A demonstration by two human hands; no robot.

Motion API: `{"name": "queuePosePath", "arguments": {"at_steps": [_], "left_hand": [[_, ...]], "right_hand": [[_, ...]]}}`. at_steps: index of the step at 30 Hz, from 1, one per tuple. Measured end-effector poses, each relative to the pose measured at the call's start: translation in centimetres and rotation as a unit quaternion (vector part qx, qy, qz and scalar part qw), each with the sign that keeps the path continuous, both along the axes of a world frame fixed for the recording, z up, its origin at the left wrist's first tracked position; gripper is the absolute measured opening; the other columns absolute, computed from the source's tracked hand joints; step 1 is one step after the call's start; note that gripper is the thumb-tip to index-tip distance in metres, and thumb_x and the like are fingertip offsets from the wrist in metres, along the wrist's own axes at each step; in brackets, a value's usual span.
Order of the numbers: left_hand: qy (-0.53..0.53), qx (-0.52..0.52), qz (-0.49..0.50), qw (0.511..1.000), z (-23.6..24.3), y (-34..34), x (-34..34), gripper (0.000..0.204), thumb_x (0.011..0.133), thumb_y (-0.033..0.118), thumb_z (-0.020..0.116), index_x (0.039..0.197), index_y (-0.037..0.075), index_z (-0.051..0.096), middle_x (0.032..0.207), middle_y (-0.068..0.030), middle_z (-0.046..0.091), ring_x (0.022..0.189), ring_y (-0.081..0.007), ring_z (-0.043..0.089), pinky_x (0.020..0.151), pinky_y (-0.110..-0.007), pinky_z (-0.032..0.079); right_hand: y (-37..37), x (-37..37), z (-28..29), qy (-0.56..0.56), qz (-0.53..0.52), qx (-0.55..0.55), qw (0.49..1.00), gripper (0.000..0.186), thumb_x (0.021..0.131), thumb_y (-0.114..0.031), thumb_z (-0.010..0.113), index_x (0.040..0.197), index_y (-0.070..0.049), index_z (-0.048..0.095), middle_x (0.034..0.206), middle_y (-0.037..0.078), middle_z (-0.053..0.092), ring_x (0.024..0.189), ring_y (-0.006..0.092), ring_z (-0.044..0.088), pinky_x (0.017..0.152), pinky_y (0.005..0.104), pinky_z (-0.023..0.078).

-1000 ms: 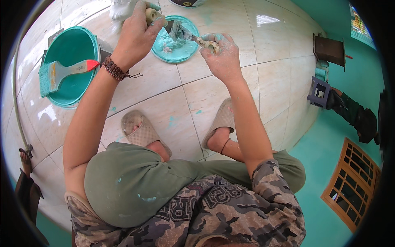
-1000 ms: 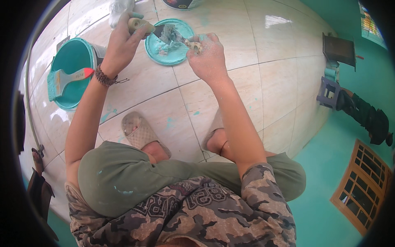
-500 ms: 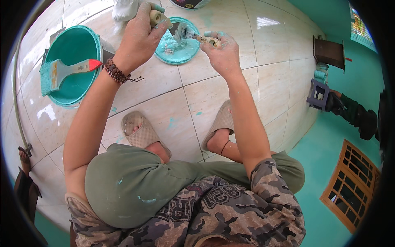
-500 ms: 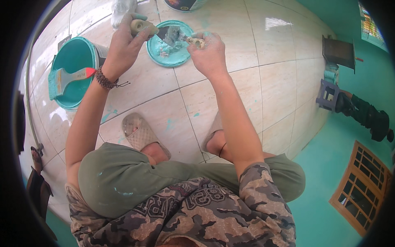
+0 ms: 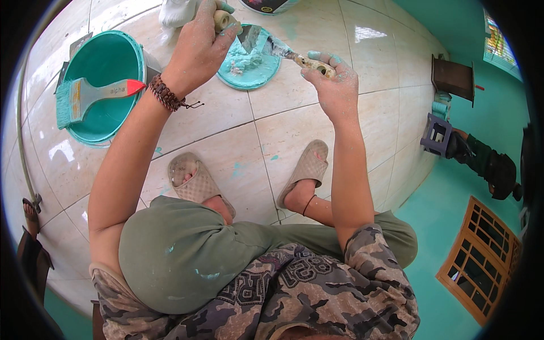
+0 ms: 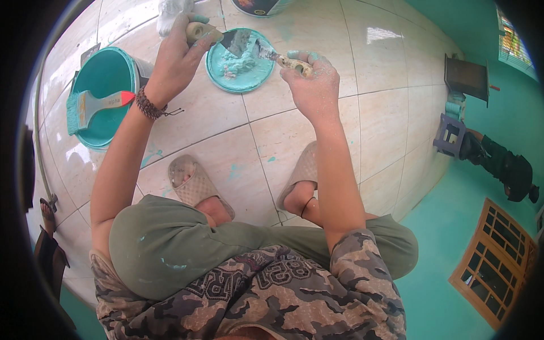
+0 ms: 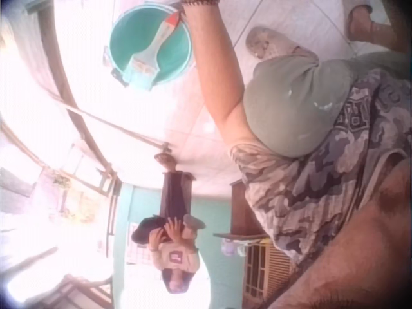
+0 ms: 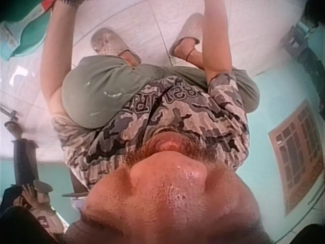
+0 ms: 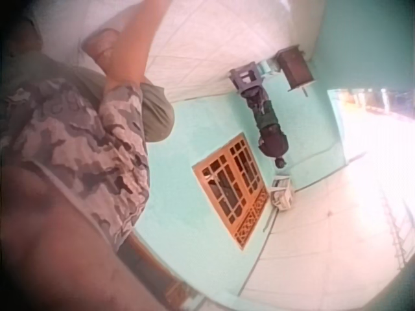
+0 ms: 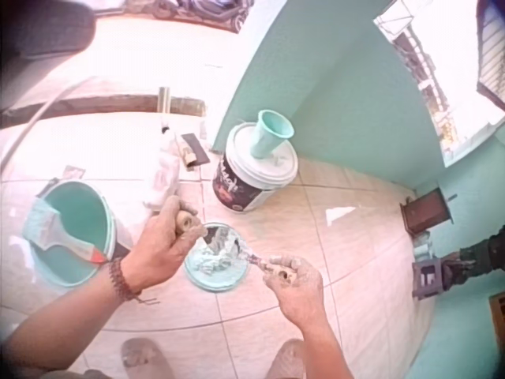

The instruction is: The person mixes light green plaster in a container using two putty knives, then applies the plaster to a wall section using the knives. The person moves from an indoor tiled area to an outdoor wall to perform the application.

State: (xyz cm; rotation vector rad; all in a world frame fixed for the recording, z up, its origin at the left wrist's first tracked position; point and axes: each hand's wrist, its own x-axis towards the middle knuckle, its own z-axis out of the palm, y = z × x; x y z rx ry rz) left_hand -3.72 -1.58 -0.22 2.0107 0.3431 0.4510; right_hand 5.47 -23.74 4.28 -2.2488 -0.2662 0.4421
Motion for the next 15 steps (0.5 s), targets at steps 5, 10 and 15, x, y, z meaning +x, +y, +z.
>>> {"name": "queuePosePath", "arguments": {"at_steps": [5, 10, 15], "left_hand": [[0.01, -0.005, 0.003, 1.0, 0.6, -0.1, -0.1, 0.03, 0.092, 0.021, 0.059, 0.111, 0.0, 0.05, 0.089, -0.0171, 0.065, 0.08, -0.0262, 0.063, 0.071, -0.035, 0.049], [0.017, -0.016, -0.007, 1.0, 1.5, -0.4, -0.2, 0.03, 0.092, 0.02, 0.059, 0.112, -0.001, 0.05, 0.09, -0.0171, 0.065, 0.082, -0.0254, 0.064, 0.071, -0.034, 0.049], [-0.002, -0.008, -0.004, 1.0, 1.4, -0.9, -0.3, 0.029, 0.092, 0.018, 0.059, 0.112, -0.001, 0.049, 0.091, -0.0171, 0.065, 0.081, -0.0244, 0.063, 0.072, -0.033, 0.049]], "right_hand": [[-0.2, -0.5, -1.4, -0.029, -0.025, 0.018, 0.999, 0.033, 0.074, -0.011, 0.069, 0.103, 0.002, 0.065, 0.1, 0.018, 0.06, 0.086, 0.0257, 0.062, 0.076, 0.0352, 0.049], [1.3, -1.3, -4.5, -0.112, -0.037, -0.003, 0.993, 0.031, 0.075, -0.012, 0.067, 0.103, 0.001, 0.064, 0.102, 0.019, 0.058, 0.091, 0.0301, 0.061, 0.078, 0.0365, 0.049], [2.7, -2.6, -6.1, -0.118, -0.097, 0.049, 0.987, 0.03, 0.076, -0.012, 0.065, 0.102, 0.004, 0.061, 0.102, 0.022, 0.055, 0.091, 0.0339, 0.059, 0.081, 0.0395, 0.048]]}}
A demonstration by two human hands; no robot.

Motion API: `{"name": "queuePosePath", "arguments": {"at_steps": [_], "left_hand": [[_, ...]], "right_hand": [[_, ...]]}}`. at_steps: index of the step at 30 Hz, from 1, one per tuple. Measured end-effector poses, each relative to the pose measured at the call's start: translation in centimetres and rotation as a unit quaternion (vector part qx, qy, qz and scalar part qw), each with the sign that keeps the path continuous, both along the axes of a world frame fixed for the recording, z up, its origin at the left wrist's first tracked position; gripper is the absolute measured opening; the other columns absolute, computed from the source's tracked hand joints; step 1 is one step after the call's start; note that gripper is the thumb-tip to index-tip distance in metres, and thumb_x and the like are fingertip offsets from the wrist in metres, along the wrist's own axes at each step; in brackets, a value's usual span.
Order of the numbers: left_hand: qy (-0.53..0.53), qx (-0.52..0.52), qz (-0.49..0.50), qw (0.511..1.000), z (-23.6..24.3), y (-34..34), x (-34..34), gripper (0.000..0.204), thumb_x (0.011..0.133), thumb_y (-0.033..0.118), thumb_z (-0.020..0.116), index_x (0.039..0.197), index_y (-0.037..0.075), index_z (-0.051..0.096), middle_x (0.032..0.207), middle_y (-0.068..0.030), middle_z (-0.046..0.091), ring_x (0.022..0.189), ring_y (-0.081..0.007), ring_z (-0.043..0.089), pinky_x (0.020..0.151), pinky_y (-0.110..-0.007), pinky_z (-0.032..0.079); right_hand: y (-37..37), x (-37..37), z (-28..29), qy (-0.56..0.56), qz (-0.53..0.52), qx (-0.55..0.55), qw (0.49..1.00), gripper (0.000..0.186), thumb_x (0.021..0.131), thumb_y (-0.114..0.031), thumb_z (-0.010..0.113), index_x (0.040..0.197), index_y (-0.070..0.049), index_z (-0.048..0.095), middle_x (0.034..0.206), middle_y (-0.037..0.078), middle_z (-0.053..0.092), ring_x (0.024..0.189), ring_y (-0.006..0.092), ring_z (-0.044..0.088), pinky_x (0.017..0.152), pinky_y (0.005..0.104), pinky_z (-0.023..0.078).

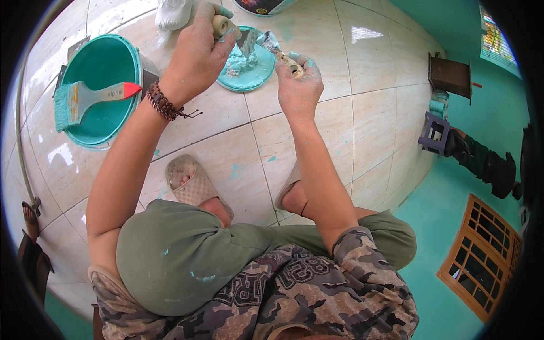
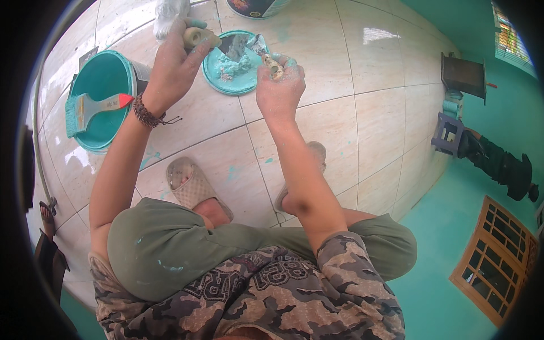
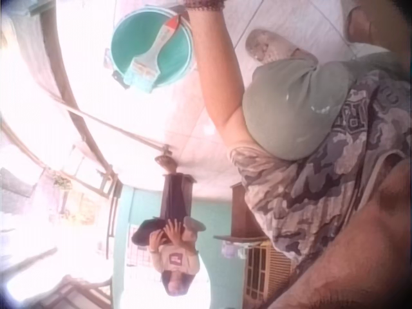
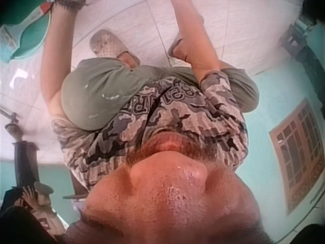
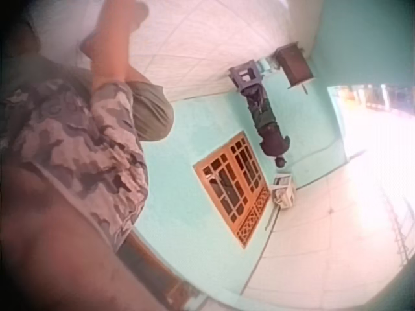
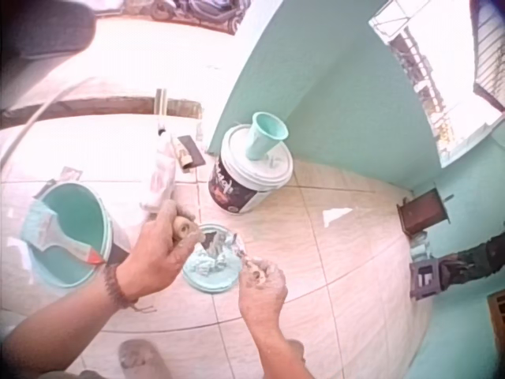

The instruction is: The person mixes light green plaster in a container using two putty knives, then applies the plaster to a wall section using the knives. The person moves from an indoor tiled area to an outdoor wall to perform the application.

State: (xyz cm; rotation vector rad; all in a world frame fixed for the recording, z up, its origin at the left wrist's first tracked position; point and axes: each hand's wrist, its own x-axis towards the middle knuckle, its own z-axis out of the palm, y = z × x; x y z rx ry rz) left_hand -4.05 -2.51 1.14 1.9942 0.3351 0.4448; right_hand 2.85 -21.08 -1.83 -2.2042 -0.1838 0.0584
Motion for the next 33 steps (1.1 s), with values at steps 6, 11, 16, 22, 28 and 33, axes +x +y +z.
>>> {"name": "queuePosePath", "arguments": {"at_steps": [6, 11, 16, 22, 28, 33], "left_hand": [[-0.01, 0.002, -0.004, 1.0, -0.1, -0.3, -0.2, 0.029, 0.092, 0.018, 0.059, 0.114, 0.001, 0.047, 0.091, -0.0171, 0.065, 0.081, -0.0252, 0.063, 0.073, -0.034, 0.049], [-0.043, -0.015, -0.003, 0.999, -0.6, -1.0, -0.2, 0.028, 0.088, 0.013, 0.06, 0.109, 0.001, 0.045, 0.083, -0.0211, 0.061, 0.074, -0.0332, 0.062, 0.066, -0.039, 0.048], [-0.056, -0.017, 0.005, 0.998, -1.2, -0.8, -0.3, 0.027, 0.086, 0.009, 0.06, 0.106, -0.001, 0.044, 0.079, -0.023, 0.059, 0.072, -0.0401, 0.058, 0.062, -0.043, 0.046], [-0.087, 0.028, 0.026, 0.995, -1.1, -0.2, -0.1, 0.027, 0.087, 0.011, 0.059, 0.106, -0.001, 0.044, 0.078, -0.0218, 0.059, 0.071, -0.0387, 0.06, 0.062, -0.041, 0.047], [-0.013, -0.003, 0.001, 1.0, -0.3, -0.2, -0.4, 0.029, 0.092, 0.017, 0.059, 0.114, 0.002, 0.046, 0.092, -0.018, 0.065, 0.082, -0.0282, 0.064, 0.074, -0.035, 0.05], [-0.033, 0.005, -0.017, 0.999, -0.4, -0.5, -0.4, 0.027, 0.09, 0.013, 0.059, 0.11, 0.0, 0.046, 0.088, -0.0193, 0.063, 0.079, -0.0301, 0.063, 0.07, -0.036, 0.049]], "right_hand": [[1.9, -1.5, 0.8, -0.021, -0.047, -0.039, 0.998, 0.035, 0.077, -0.014, 0.066, 0.104, 0.007, 0.057, 0.106, 0.023, 0.052, 0.096, 0.0335, 0.056, 0.085, 0.0399, 0.046], [2.3, -2.4, 0.4, -0.032, -0.061, -0.042, 0.997, 0.04, 0.078, -0.017, 0.069, 0.108, 0.008, 0.057, 0.104, 0.018, 0.057, 0.092, 0.025, 0.06, 0.08, 0.0336, 0.049], [1.7, -3.5, 1.3, 0.026, -0.051, 0.036, 0.998, 0.035, 0.078, -0.012, 0.068, 0.105, 0.007, 0.057, 0.102, 0.019, 0.054, 0.091, 0.0281, 0.056, 0.079, 0.0364, 0.046], [-1.1, -1.8, 0.9, 0.031, -0.043, 0.033, 0.998, 0.035, 0.078, -0.01, 0.069, 0.107, 0.005, 0.058, 0.099, 0.015, 0.057, 0.079, 0.0189, 0.057, 0.068, 0.0304, 0.047], [-0.1, 0.1, 0.9, -0.04, 0.03, -0.036, 0.998, 0.03, 0.075, -0.007, 0.067, 0.103, 0.002, 0.061, 0.104, 0.015, 0.055, 0.089, 0.0258, 0.058, 0.079, 0.035, 0.048], [1.3, 0.1, 1.2, -0.005, 0.043, -0.016, 0.999, 0.027, 0.073, -0.004, 0.066, 0.099, 0.003, 0.062, 0.103, 0.016, 0.054, 0.093, 0.0302, 0.058, 0.083, 0.037, 0.047]]}}
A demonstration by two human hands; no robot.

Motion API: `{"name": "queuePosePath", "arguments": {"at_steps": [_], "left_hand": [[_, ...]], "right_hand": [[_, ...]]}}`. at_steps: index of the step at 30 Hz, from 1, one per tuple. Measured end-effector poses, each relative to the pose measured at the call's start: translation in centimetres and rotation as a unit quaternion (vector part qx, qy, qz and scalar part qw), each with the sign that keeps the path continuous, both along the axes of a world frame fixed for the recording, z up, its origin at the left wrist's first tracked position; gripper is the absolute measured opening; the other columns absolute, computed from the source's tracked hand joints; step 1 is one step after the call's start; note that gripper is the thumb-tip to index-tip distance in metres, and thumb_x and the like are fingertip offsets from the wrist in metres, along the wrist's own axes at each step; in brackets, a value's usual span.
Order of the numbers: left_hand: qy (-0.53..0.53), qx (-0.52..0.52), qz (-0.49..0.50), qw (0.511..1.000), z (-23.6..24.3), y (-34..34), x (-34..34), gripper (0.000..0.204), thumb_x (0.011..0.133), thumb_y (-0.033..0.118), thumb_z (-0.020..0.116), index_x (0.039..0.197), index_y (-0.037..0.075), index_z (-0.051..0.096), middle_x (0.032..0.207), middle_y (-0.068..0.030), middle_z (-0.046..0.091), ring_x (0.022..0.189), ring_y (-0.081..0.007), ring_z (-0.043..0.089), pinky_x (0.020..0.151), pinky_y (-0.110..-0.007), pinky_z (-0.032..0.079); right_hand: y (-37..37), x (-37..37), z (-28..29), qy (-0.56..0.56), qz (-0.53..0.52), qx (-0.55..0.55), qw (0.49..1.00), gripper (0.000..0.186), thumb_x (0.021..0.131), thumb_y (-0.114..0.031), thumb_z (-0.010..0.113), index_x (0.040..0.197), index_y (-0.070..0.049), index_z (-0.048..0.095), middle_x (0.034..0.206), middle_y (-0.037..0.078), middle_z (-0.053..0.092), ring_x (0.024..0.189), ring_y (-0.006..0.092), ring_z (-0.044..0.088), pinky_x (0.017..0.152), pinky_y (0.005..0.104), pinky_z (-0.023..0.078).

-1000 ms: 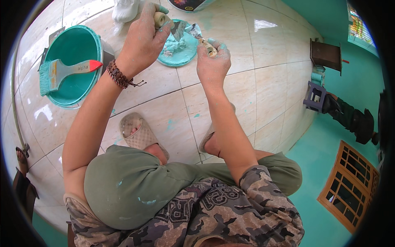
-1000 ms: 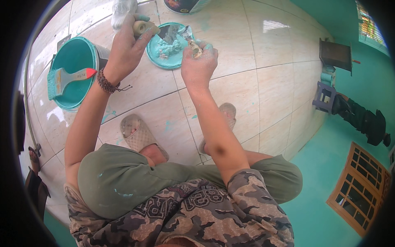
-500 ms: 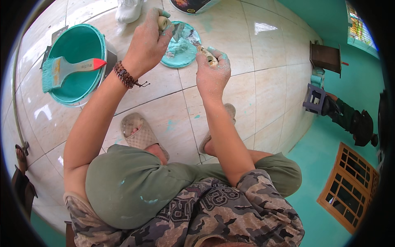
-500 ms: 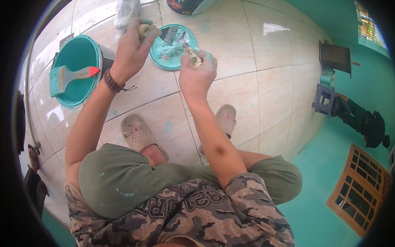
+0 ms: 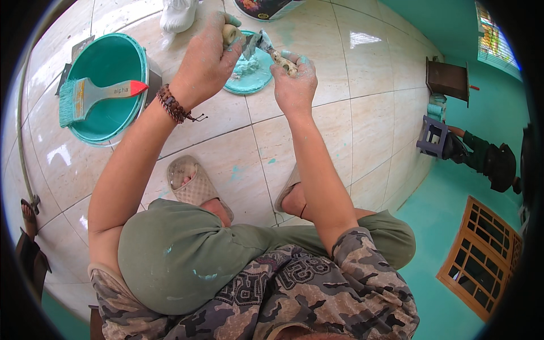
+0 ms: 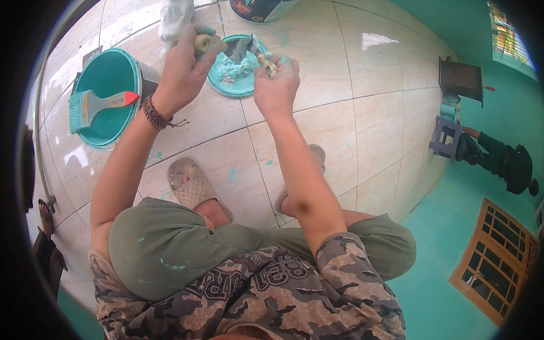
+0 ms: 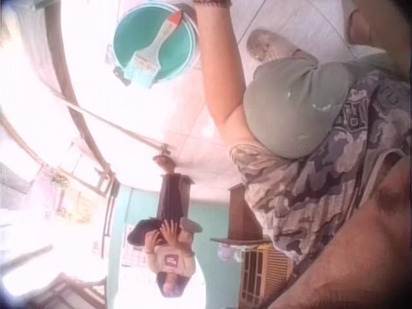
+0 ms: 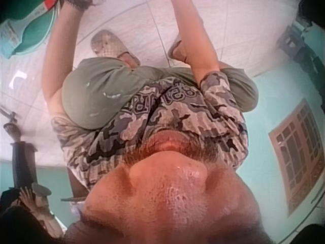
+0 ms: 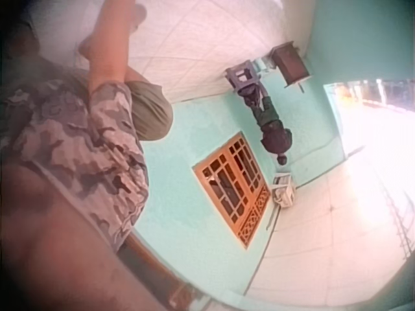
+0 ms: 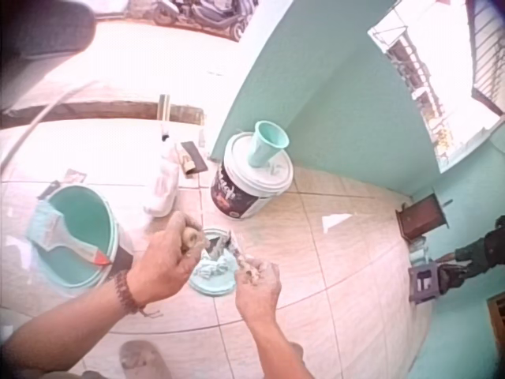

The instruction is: The person mixes light green plaster in a container using two putty knives, then applies the plaster to a wall section using the knives. The person moves from an indoor tiled area to an outdoor wall to perform the application.

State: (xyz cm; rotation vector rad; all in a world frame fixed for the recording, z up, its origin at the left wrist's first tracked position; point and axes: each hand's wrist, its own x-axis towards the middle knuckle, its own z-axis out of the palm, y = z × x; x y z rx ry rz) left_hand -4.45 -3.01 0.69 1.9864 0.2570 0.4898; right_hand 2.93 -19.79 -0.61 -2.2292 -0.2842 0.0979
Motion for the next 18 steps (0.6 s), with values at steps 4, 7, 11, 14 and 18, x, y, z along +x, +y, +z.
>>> {"name": "queuePosePath", "arguments": {"at_steps": [4, 7, 11, 14, 18], "left_hand": [[0.02, -0.004, -0.004, 1.0, -0.5, -0.1, -0.1, 0.026, 0.092, 0.014, 0.059, 0.111, 0.001, 0.046, 0.09, -0.0183, 0.064, 0.082, -0.0269, 0.064, 0.072, -0.034, 0.05], [0.006, -0.016, -0.002, 1.0, -0.8, 0.0, -0.2, 0.026, 0.092, 0.014, 0.059, 0.11, 0.001, 0.046, 0.089, -0.0184, 0.065, 0.081, -0.0273, 0.064, 0.071, -0.034, 0.05], [0.02, -0.029, 0.003, 0.999, -0.3, -0.2, 0.0, 0.026, 0.092, 0.015, 0.059, 0.11, 0.002, 0.046, 0.089, -0.0185, 0.065, 0.08, -0.0279, 0.064, 0.071, -0.035, 0.05], [0.013, -0.01, 0.013, 1.0, -1.1, 0.2, 0.0, 0.027, 0.092, 0.016, 0.06, 0.11, 0.002, 0.047, 0.089, -0.0189, 0.065, 0.08, -0.0279, 0.064, 0.071, -0.035, 0.05], [0.016, -0.003, 0.023, 1.0, -0.6, 0.3, 0.2, 0.028, 0.092, 0.018, 0.06, 0.11, 0.001, 0.047, 0.089, -0.0191, 0.065, 0.08, -0.0288, 0.064, 0.07, -0.035, 0.05]], "right_hand": [[0.1, -0.4, -0.3, 0.02, 0.012, 0.036, 0.999, 0.028, 0.073, -0.005, 0.068, 0.1, 0.003, 0.062, 0.102, 0.017, 0.054, 0.092, 0.0297, 0.058, 0.082, 0.0367, 0.047], [0.1, -0.7, -0.4, 0.045, 0.005, 0.078, 0.996, 0.03, 0.075, -0.006, 0.069, 0.102, 0.004, 0.062, 0.103, 0.016, 0.055, 0.092, 0.0284, 0.059, 0.081, 0.0358, 0.048], [-0.4, -0.9, 0.4, 0.084, -0.005, 0.116, 0.99, 0.03, 0.077, -0.008, 0.069, 0.104, 0.004, 0.062, 0.107, 0.015, 0.054, 0.094, 0.0244, 0.059, 0.081, 0.0344, 0.048], [-1.0, -1.2, 1.5, 0.07, -0.009, 0.098, 0.993, 0.031, 0.078, -0.009, 0.071, 0.104, 0.004, 0.061, 0.099, 0.013, 0.058, 0.085, 0.0186, 0.061, 0.073, 0.0302, 0.05], [-2.1, -1.1, 3.8, 0.13, -0.078, 0.156, 0.976, 0.035, 0.079, -0.011, 0.072, 0.105, 0.007, 0.057, 0.083, 0.011, 0.062, 0.063, 0.012, 0.058, 0.056, 0.0234, 0.048]]}}
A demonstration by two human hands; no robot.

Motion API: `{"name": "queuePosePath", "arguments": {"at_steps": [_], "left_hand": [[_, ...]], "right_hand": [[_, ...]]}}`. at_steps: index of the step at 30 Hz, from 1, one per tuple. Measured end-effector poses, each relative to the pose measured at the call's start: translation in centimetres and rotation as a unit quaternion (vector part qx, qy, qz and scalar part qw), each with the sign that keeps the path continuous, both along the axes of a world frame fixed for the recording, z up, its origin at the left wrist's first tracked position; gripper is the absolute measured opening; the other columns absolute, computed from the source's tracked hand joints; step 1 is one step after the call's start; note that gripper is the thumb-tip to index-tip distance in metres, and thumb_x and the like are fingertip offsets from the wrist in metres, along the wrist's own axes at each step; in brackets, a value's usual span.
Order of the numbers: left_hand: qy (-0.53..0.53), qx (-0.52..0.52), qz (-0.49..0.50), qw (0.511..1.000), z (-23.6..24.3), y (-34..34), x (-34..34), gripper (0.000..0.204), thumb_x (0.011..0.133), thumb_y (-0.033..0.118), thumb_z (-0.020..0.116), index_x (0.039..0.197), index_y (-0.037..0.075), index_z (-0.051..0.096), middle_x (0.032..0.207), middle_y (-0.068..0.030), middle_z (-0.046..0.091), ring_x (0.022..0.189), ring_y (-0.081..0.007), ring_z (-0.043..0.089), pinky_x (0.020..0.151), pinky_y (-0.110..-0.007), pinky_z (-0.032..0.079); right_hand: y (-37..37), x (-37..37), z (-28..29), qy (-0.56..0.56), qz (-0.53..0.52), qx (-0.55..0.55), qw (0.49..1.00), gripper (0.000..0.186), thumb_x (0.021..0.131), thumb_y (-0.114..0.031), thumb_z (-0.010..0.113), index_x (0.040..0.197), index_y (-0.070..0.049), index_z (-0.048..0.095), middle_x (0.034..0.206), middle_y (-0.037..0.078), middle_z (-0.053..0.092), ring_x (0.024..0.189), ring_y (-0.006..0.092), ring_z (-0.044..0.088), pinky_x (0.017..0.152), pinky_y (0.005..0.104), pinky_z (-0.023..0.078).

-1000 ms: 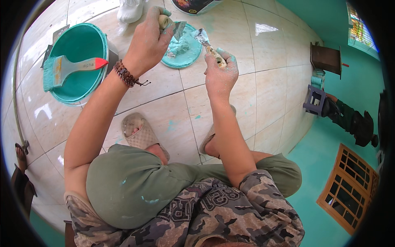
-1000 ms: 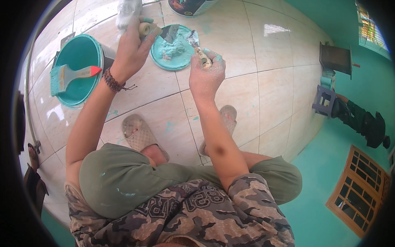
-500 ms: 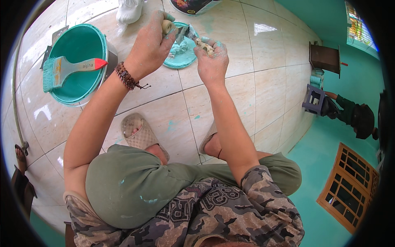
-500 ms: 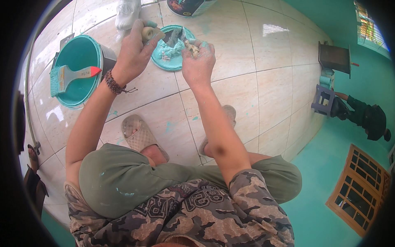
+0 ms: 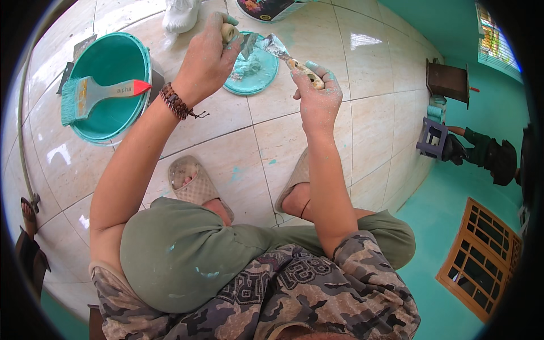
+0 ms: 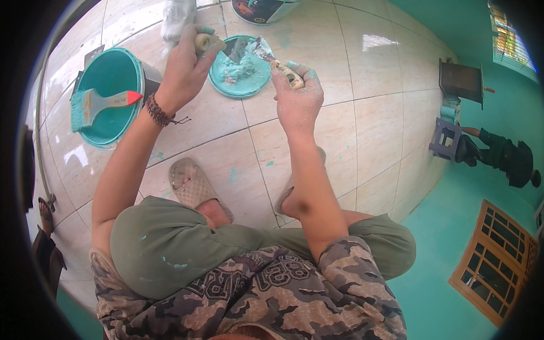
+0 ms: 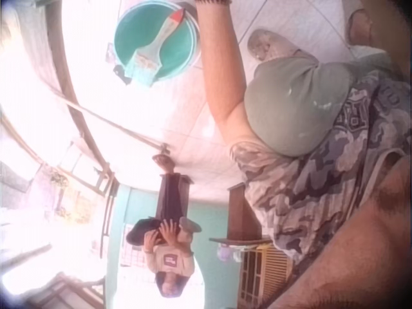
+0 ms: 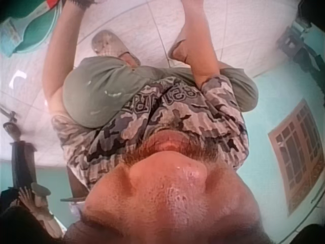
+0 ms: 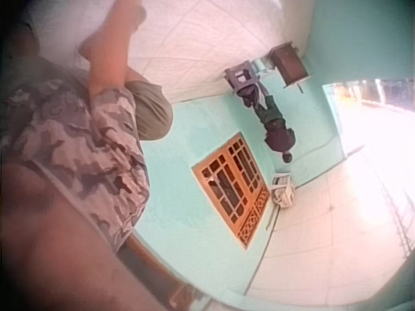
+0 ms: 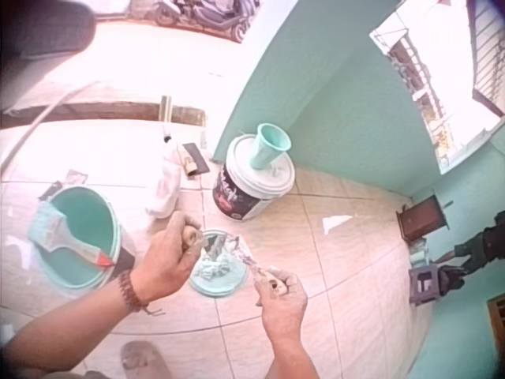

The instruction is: The person mixes light green plaster in a container using two putty knives, then applies the plaster to a wall section using the knives. The person moves from an indoor tiled area to an outdoor wall to perform the application.

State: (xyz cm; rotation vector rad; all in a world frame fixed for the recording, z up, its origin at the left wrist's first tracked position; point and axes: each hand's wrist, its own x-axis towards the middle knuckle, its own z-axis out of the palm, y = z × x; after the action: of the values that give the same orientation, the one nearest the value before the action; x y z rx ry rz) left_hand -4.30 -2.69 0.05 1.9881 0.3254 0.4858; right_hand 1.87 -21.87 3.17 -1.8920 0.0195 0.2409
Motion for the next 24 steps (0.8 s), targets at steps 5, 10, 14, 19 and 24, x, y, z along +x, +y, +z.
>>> {"name": "queuePosePath", "arguments": {"at_steps": [5, 10, 14, 19, 24], "left_hand": [[-0.001, 0.0, 0.008, 1.0, 0.1, 0.0, -0.1, 0.029, 0.091, 0.019, 0.06, 0.111, 0.001, 0.047, 0.088, -0.0182, 0.064, 0.077, -0.0278, 0.064, 0.069, -0.035, 0.05], [0.02, -0.013, 0.005, 1.0, 0.3, 0.0, -0.3, 0.029, 0.091, 0.018, 0.06, 0.112, 0.002, 0.047, 0.089, -0.0175, 0.064, 0.076, -0.0265, 0.063, 0.068, -0.035, 0.05], [0.013, 0.002, 0.002, 1.0, 0.2, 0.0, -0.3, 0.028, 0.091, 0.016, 0.06, 0.112, 0.003, 0.047, 0.089, -0.018, 0.064, 0.078, -0.0275, 0.064, 0.069, -0.035, 0.05], [-0.01, -0.003, -0.016, 1.0, 0.5, -0.1, -0.5, 0.027, 0.09, 0.014, 0.06, 0.11, 0.002, 0.047, 0.09, -0.0188, 0.065, 0.08, -0.0288, 0.064, 0.071, -0.036, 0.05], [0.013, 0.0, -0.027, 1.0, 1.0, -0.2, -0.7, 0.025, 0.09, 0.011, 0.059, 0.11, 0.001, 0.047, 0.091, -0.0201, 0.064, 0.083, -0.03, 0.064, 0.073, -0.036, 0.05]], "right_hand": [[-2.6, 1.8, -1.6, 0.088, -0.079, 0.015, 0.993, 0.031, 0.085, -0.017, 0.066, 0.101, 0.008, 0.055, 0.075, 0.011, 0.062, 0.051, 0.0097, 0.052, 0.043, 0.0221, 0.041], [-3.6, 2.8, -2.2, 0.167, -0.044, 0.013, 0.985, 0.031, 0.091, -0.025, 0.056, 0.099, 0.005, 0.055, 0.071, 0.011, 0.06, 0.049, 0.008, 0.045, 0.038, 0.0208, 0.033], [-3.1, 2.9, -1.8, 0.207, -0.018, -0.021, 0.978, 0.031, 0.093, -0.028, 0.053, 0.1, 0.002, 0.055, 0.071, 0.009, 0.057, 0.049, 0.0074, 0.043, 0.037, 0.02, 0.03], [-1.8, 2.7, -1.7, 0.219, 0.013, -0.071, 0.973, 0.03, 0.093, -0.03, 0.052, 0.099, -0.001, 0.056, 0.067, 0.007, 0.055, 0.047, 0.0072, 0.041, 0.036, 0.0204, 0.029], [-1.4, 3.1, -2.6, 0.163, 0.057, -0.143, 0.974, 0.033, 0.092, -0.032, 0.053, 0.101, -0.001, 0.059, 0.066, 0.005, 0.054, 0.047, 0.006, 0.041, 0.037, 0.0204, 0.03]]}}
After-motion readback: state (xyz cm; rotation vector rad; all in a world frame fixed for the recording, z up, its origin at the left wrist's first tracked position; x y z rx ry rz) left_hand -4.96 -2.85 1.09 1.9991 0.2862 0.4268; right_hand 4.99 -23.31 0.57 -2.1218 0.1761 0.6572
